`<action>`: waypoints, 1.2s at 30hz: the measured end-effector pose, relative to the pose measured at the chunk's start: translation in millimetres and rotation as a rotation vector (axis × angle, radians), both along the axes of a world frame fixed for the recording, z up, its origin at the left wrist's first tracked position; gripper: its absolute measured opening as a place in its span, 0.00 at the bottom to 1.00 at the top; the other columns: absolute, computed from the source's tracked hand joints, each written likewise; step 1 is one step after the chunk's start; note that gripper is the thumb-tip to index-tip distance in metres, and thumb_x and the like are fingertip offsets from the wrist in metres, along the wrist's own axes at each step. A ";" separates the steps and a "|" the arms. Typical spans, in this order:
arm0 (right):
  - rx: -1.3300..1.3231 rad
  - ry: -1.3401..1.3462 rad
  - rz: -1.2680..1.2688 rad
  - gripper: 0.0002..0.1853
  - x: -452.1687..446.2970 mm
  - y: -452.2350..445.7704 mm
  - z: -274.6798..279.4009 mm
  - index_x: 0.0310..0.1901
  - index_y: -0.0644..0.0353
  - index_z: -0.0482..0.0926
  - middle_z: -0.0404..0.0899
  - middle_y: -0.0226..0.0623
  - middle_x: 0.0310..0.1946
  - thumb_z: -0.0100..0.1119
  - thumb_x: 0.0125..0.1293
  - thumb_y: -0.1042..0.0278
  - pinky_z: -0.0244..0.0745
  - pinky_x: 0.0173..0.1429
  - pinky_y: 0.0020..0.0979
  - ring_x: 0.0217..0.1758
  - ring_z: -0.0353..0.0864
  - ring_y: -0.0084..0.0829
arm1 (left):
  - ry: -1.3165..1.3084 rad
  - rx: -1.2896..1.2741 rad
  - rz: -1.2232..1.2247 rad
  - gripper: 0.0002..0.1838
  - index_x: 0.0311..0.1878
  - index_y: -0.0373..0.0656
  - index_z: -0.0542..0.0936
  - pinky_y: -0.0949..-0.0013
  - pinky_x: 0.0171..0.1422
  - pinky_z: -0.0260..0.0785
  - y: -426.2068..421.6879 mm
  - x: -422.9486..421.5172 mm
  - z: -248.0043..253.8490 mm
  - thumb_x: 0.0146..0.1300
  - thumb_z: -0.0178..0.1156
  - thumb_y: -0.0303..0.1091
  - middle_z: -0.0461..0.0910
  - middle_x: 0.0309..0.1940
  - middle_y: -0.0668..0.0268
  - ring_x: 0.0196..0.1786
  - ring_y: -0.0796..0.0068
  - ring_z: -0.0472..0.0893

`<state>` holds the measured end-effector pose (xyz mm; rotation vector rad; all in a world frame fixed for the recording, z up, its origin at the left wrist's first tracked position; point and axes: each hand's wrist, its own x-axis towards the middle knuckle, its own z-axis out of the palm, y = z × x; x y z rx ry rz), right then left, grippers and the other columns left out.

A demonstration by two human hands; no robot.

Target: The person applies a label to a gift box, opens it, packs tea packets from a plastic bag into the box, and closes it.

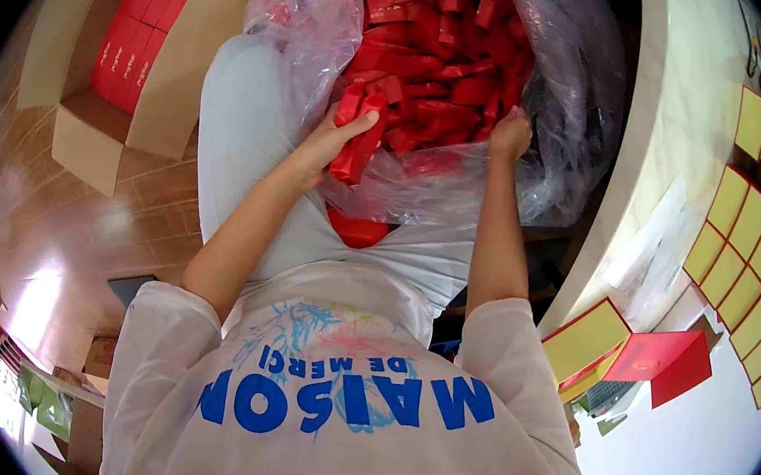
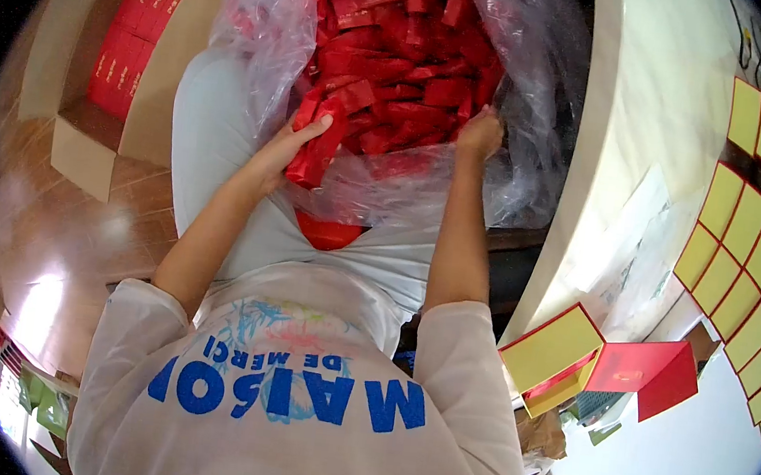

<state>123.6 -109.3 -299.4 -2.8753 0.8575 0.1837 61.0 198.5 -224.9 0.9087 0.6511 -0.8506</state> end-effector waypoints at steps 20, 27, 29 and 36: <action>0.140 -0.258 0.141 0.11 14.1 8.8 35.1 0.44 0.62 0.73 0.80 0.49 0.38 0.53 0.67 0.62 0.77 0.46 0.44 0.38 0.82 0.48 | -0.096 0.035 -0.077 0.36 0.65 0.47 0.61 0.65 0.45 0.74 3.0 -11.4 -0.7 0.61 0.64 0.54 0.76 0.45 0.63 0.40 0.71 0.79; 1.191 -0.617 -0.053 0.12 -26.0 42.1 122.1 0.48 0.65 0.66 0.78 0.43 0.37 0.45 0.75 0.63 0.77 0.40 0.30 0.35 0.84 0.38 | -0.093 -0.093 0.066 0.31 0.63 0.43 0.67 0.66 0.48 0.75 5.5 -8.4 5.2 0.65 0.58 0.55 0.80 0.45 0.58 0.43 0.68 0.81; 1.326 -0.528 -0.045 0.11 -40.1 46.0 142.3 0.48 0.63 0.67 0.78 0.39 0.40 0.46 0.75 0.63 0.76 0.42 0.26 0.37 0.83 0.31 | -0.084 -0.175 0.113 0.32 0.61 0.41 0.70 0.66 0.49 0.75 6.1 -10.8 16.5 0.65 0.57 0.57 0.80 0.47 0.57 0.44 0.66 0.81; 1.756 -0.333 -0.133 0.07 -90.0 77.7 180.5 0.48 0.55 0.73 0.77 0.26 0.40 0.47 0.74 0.65 0.70 0.50 0.23 0.42 0.74 0.18 | -0.096 -0.434 -0.029 0.31 0.63 0.41 0.68 0.64 0.56 0.73 -16.3 -30.8 80.6 0.66 0.57 0.55 0.79 0.51 0.58 0.50 0.66 0.80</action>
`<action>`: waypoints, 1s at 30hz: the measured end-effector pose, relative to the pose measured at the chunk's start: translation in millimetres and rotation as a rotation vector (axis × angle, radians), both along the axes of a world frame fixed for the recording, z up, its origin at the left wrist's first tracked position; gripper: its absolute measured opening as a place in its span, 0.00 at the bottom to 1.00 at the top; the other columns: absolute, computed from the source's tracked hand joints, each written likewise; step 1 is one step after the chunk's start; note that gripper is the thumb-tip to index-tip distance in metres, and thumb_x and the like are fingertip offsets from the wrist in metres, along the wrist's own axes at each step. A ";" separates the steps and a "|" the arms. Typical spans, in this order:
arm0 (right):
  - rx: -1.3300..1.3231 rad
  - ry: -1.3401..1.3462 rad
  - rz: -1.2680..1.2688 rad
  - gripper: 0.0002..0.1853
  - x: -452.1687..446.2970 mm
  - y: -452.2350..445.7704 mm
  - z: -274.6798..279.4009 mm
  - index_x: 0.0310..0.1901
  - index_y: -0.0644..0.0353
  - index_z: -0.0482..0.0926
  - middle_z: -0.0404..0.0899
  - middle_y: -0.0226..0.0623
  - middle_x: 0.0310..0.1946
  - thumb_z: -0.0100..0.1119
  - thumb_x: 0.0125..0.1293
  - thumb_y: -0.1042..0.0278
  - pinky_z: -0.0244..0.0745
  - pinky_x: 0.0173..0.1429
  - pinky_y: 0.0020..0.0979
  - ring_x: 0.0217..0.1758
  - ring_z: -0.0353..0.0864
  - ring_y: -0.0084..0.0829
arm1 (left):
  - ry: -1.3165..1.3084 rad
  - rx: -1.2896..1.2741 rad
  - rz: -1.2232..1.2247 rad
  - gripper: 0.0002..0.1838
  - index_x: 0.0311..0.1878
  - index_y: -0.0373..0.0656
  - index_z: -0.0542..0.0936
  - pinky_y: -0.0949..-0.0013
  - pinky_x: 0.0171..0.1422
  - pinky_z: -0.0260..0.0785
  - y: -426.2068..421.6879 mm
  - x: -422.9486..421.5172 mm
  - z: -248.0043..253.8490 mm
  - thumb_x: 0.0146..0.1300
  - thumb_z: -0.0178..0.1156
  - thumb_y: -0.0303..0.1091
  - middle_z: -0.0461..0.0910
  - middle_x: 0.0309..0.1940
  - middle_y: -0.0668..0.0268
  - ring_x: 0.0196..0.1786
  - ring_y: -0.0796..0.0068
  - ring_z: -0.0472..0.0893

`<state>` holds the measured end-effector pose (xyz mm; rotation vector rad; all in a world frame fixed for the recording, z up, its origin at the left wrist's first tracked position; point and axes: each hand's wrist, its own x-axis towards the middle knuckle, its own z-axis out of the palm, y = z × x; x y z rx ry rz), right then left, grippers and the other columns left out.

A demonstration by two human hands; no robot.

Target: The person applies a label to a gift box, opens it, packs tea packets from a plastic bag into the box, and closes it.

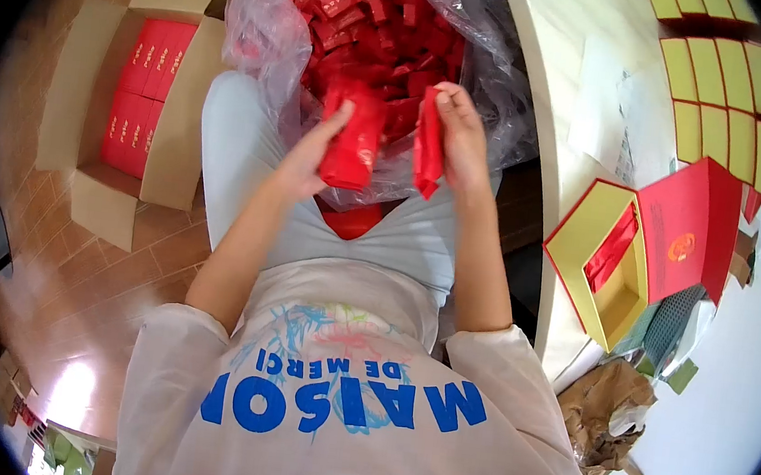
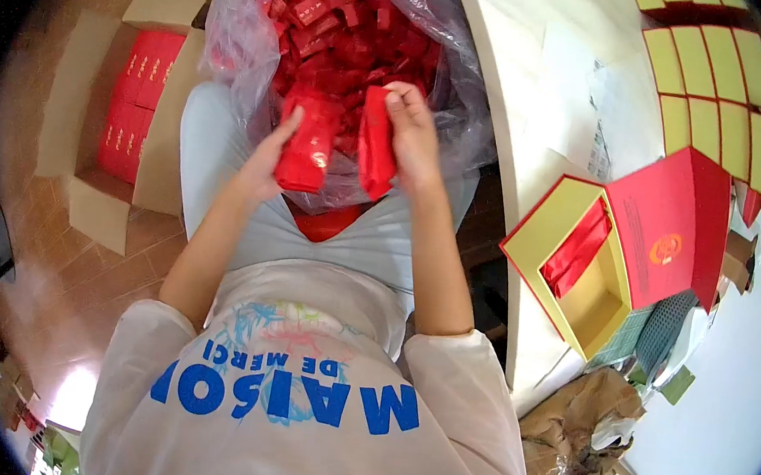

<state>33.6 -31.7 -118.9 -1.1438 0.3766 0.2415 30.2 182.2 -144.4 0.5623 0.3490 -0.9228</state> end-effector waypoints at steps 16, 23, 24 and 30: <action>-1.085 -0.612 -0.150 0.18 -93.2 -25.2 210.5 0.56 0.61 0.72 0.71 0.46 0.45 0.57 0.65 0.69 0.72 0.47 0.34 0.41 0.75 0.37 | -0.698 0.173 0.092 0.39 0.68 0.46 0.51 0.65 0.60 0.69 -100.0 -6.3 188.4 0.60 0.65 0.31 0.68 0.57 0.62 0.59 0.70 0.72; -1.540 -0.978 -0.009 0.35 -130.5 -36.1 211.4 0.62 0.56 0.72 0.74 0.41 0.45 0.71 0.49 0.67 0.73 0.41 0.35 0.40 0.75 0.39 | -0.763 0.216 0.214 0.37 0.66 0.45 0.53 0.67 0.55 0.71 -119.4 -25.0 215.7 0.59 0.65 0.28 0.70 0.52 0.63 0.52 0.72 0.75; -1.539 -0.997 -0.017 0.33 -132.1 -36.7 213.7 0.60 0.57 0.73 0.74 0.40 0.43 0.71 0.49 0.67 0.73 0.40 0.35 0.39 0.75 0.39 | -0.771 0.219 0.207 0.37 0.66 0.45 0.53 0.67 0.55 0.71 -118.3 -26.2 219.1 0.59 0.65 0.28 0.70 0.52 0.63 0.52 0.72 0.75; -1.513 -1.098 0.014 0.25 -140.7 -38.0 217.3 0.49 0.60 0.79 0.73 0.37 0.35 0.71 0.45 0.69 0.70 0.36 0.35 0.34 0.74 0.37 | -0.798 0.245 -0.058 0.38 0.67 0.45 0.54 0.66 0.57 0.70 -109.5 -29.1 230.9 0.59 0.65 0.27 0.72 0.52 0.64 0.54 0.74 0.74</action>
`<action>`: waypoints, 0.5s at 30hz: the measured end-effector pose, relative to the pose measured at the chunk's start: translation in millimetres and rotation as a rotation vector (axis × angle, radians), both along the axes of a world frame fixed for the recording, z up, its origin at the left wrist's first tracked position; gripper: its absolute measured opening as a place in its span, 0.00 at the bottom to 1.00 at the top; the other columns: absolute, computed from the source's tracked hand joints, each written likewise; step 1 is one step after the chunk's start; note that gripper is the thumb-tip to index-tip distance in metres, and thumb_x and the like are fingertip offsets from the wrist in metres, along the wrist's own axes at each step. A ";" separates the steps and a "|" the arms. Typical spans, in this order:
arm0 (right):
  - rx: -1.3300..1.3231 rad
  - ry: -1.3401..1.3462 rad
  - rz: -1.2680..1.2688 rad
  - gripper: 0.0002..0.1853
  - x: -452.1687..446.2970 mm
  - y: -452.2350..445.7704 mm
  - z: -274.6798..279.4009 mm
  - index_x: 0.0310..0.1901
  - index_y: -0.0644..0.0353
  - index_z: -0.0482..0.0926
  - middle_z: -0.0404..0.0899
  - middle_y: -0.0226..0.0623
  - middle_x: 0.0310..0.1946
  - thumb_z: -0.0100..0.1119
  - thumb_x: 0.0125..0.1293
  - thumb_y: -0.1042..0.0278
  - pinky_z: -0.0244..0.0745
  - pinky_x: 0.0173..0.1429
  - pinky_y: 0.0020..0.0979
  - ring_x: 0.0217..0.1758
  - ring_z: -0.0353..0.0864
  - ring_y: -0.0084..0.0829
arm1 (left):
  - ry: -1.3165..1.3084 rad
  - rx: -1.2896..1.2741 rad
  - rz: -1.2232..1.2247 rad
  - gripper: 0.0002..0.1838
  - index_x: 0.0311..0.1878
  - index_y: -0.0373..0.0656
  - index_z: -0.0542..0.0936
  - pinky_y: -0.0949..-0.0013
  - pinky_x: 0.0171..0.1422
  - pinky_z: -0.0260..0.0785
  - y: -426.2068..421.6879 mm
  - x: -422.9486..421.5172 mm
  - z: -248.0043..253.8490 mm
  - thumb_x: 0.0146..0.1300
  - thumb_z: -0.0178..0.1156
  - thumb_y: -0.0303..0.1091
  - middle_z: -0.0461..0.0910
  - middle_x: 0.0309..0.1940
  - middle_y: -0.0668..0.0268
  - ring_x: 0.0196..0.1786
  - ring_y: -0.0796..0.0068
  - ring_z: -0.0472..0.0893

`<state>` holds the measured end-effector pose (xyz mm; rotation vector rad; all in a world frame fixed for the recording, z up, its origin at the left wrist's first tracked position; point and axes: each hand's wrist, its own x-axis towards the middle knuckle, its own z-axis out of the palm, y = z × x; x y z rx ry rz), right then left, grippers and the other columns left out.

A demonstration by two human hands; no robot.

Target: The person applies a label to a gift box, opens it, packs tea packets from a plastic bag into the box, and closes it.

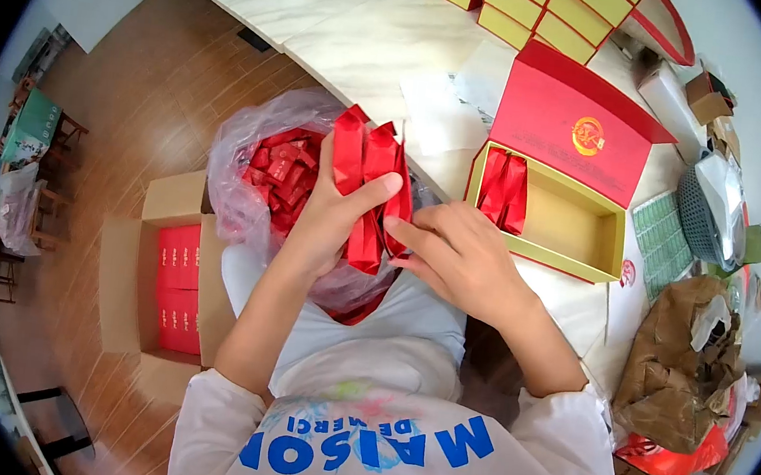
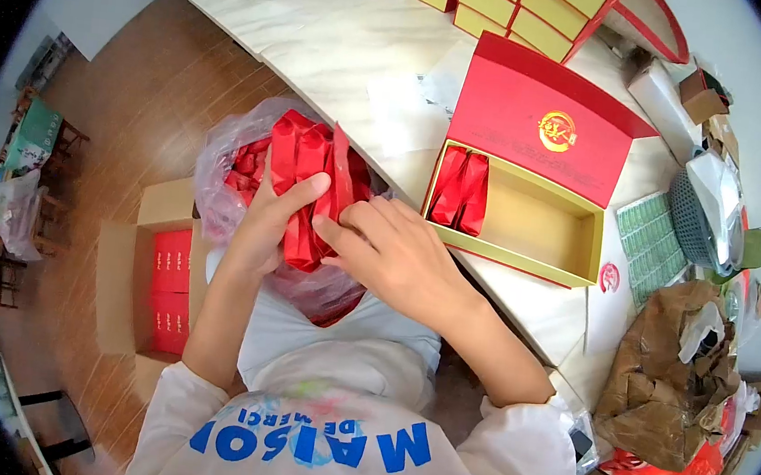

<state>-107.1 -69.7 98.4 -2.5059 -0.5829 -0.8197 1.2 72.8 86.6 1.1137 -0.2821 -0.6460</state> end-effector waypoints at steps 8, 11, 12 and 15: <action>0.115 0.045 0.111 0.10 -8.4 -2.4 -0.4 0.38 0.61 0.75 0.68 0.37 0.30 0.59 0.51 0.76 0.69 0.38 0.36 0.35 0.71 0.36 | -0.019 -0.004 -0.184 0.44 0.71 0.45 0.52 0.66 0.60 0.67 -7.9 -2.2 -6.1 0.56 0.68 0.32 0.71 0.54 0.65 0.56 0.75 0.72; 0.208 0.079 0.092 0.10 -14.0 -3.4 -0.1 0.37 0.61 0.74 0.69 0.38 0.32 0.62 0.52 0.78 0.70 0.38 0.36 0.34 0.72 0.39 | -0.099 0.010 -0.130 0.43 0.70 0.45 0.52 0.66 0.59 0.68 -13.5 -1.5 -6.8 0.57 0.68 0.31 0.70 0.55 0.65 0.56 0.75 0.72; 0.212 0.076 0.087 0.10 -16.2 -6.3 2.0 0.37 0.61 0.74 0.69 0.38 0.32 0.62 0.52 0.78 0.70 0.38 0.36 0.34 0.72 0.39 | -0.101 0.014 -0.135 0.43 0.70 0.45 0.52 0.66 0.59 0.68 -16.0 -2.4 -5.1 0.57 0.68 0.31 0.70 0.55 0.65 0.56 0.75 0.72; 0.328 0.039 0.079 0.11 -24.4 -25.4 4.5 0.43 0.62 0.75 0.73 0.41 0.41 0.62 0.58 0.75 0.71 0.39 0.33 0.33 0.73 0.37 | -0.102 -0.065 -0.092 0.44 0.71 0.45 0.49 0.66 0.61 0.68 -26.9 -4.8 -0.4 0.58 0.67 0.30 0.67 0.57 0.61 0.57 0.72 0.72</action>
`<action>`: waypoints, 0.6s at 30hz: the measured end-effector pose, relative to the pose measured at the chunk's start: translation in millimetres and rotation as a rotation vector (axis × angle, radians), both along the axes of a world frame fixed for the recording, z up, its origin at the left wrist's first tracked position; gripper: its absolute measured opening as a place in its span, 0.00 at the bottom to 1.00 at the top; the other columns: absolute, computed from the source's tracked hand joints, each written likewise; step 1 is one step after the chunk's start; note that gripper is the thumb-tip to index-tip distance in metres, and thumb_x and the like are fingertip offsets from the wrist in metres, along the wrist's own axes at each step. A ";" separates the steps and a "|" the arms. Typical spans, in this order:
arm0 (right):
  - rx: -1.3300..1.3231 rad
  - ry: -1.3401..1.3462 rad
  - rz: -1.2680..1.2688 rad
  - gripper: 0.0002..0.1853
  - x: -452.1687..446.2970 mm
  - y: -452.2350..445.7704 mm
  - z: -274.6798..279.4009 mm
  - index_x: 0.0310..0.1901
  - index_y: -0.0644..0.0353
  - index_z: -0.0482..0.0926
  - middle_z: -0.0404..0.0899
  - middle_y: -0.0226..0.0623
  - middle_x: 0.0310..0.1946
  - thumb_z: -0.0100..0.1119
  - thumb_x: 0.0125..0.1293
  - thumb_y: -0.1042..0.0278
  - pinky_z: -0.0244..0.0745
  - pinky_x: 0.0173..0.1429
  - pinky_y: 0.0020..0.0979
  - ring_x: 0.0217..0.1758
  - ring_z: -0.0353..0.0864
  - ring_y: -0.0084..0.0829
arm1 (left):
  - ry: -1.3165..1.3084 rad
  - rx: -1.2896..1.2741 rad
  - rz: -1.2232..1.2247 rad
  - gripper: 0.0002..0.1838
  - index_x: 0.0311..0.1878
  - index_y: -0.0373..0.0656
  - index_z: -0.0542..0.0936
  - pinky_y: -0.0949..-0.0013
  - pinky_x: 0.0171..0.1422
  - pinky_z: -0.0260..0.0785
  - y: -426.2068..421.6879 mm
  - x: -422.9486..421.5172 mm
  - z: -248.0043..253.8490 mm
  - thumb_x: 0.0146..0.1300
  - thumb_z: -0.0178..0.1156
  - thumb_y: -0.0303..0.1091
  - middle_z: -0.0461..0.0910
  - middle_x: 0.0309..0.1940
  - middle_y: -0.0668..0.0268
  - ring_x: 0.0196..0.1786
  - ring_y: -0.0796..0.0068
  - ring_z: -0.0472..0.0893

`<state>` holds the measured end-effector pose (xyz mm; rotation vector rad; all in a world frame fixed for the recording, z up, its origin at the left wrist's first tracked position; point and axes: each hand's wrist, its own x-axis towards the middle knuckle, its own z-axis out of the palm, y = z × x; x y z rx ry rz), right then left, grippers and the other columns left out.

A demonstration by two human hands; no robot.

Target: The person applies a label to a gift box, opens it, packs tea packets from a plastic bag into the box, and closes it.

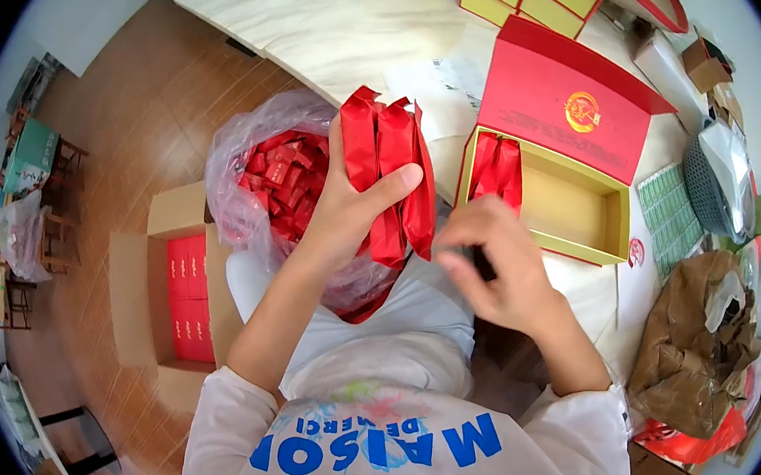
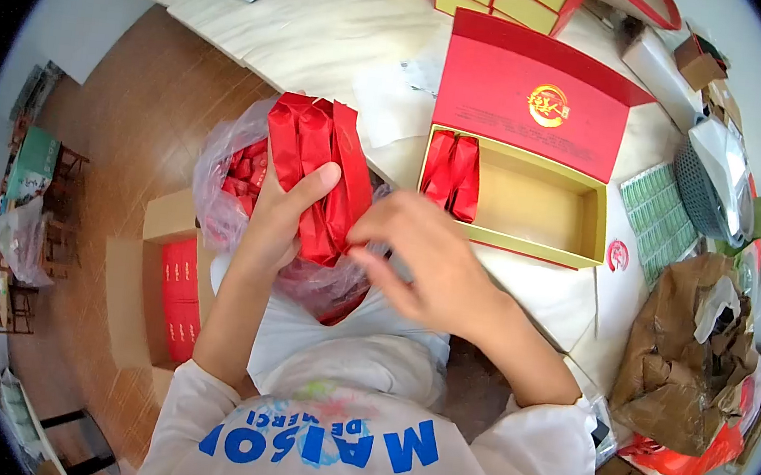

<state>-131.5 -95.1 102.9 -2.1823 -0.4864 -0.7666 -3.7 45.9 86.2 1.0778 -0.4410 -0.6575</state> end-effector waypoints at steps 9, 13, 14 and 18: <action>0.457 0.284 -0.517 0.29 -29.9 -59.4 19.0 0.73 0.49 0.57 0.71 0.34 0.48 0.51 0.72 0.60 0.70 0.45 0.22 0.37 0.70 0.19 | -0.561 -0.096 -0.282 0.46 0.71 0.45 0.46 0.60 0.68 0.62 -102.0 -26.6 6.6 0.58 0.67 0.35 0.60 0.64 0.51 0.66 0.60 0.68; 0.552 0.216 -0.508 0.28 -38.1 -103.9 15.3 0.72 0.46 0.59 0.68 0.28 0.43 0.50 0.73 0.58 0.67 0.41 0.20 0.39 0.66 0.16 | -0.479 -0.062 -0.430 0.42 0.69 0.45 0.46 0.59 0.64 0.67 -148.0 -36.8 19.7 0.61 0.64 0.39 0.63 0.62 0.46 0.62 0.56 0.72; 0.571 0.233 -0.522 0.27 -40.7 -111.8 16.1 0.72 0.46 0.60 0.68 0.27 0.42 0.50 0.73 0.59 0.66 0.40 0.19 0.38 0.66 0.15 | -0.566 -0.007 -0.412 0.42 0.69 0.44 0.46 0.57 0.64 0.67 -156.9 -35.4 17.3 0.62 0.63 0.42 0.62 0.63 0.44 0.63 0.54 0.71; 0.824 0.395 -0.481 0.24 -35.7 -131.7 -13.1 0.66 0.59 0.67 0.72 0.26 0.41 0.49 0.74 0.57 0.69 0.43 0.20 0.40 0.69 0.14 | -0.877 0.229 -0.241 0.42 0.67 0.36 0.50 0.51 0.71 0.55 -176.6 -24.5 -15.7 0.64 0.57 0.55 0.61 0.62 0.42 0.68 0.45 0.62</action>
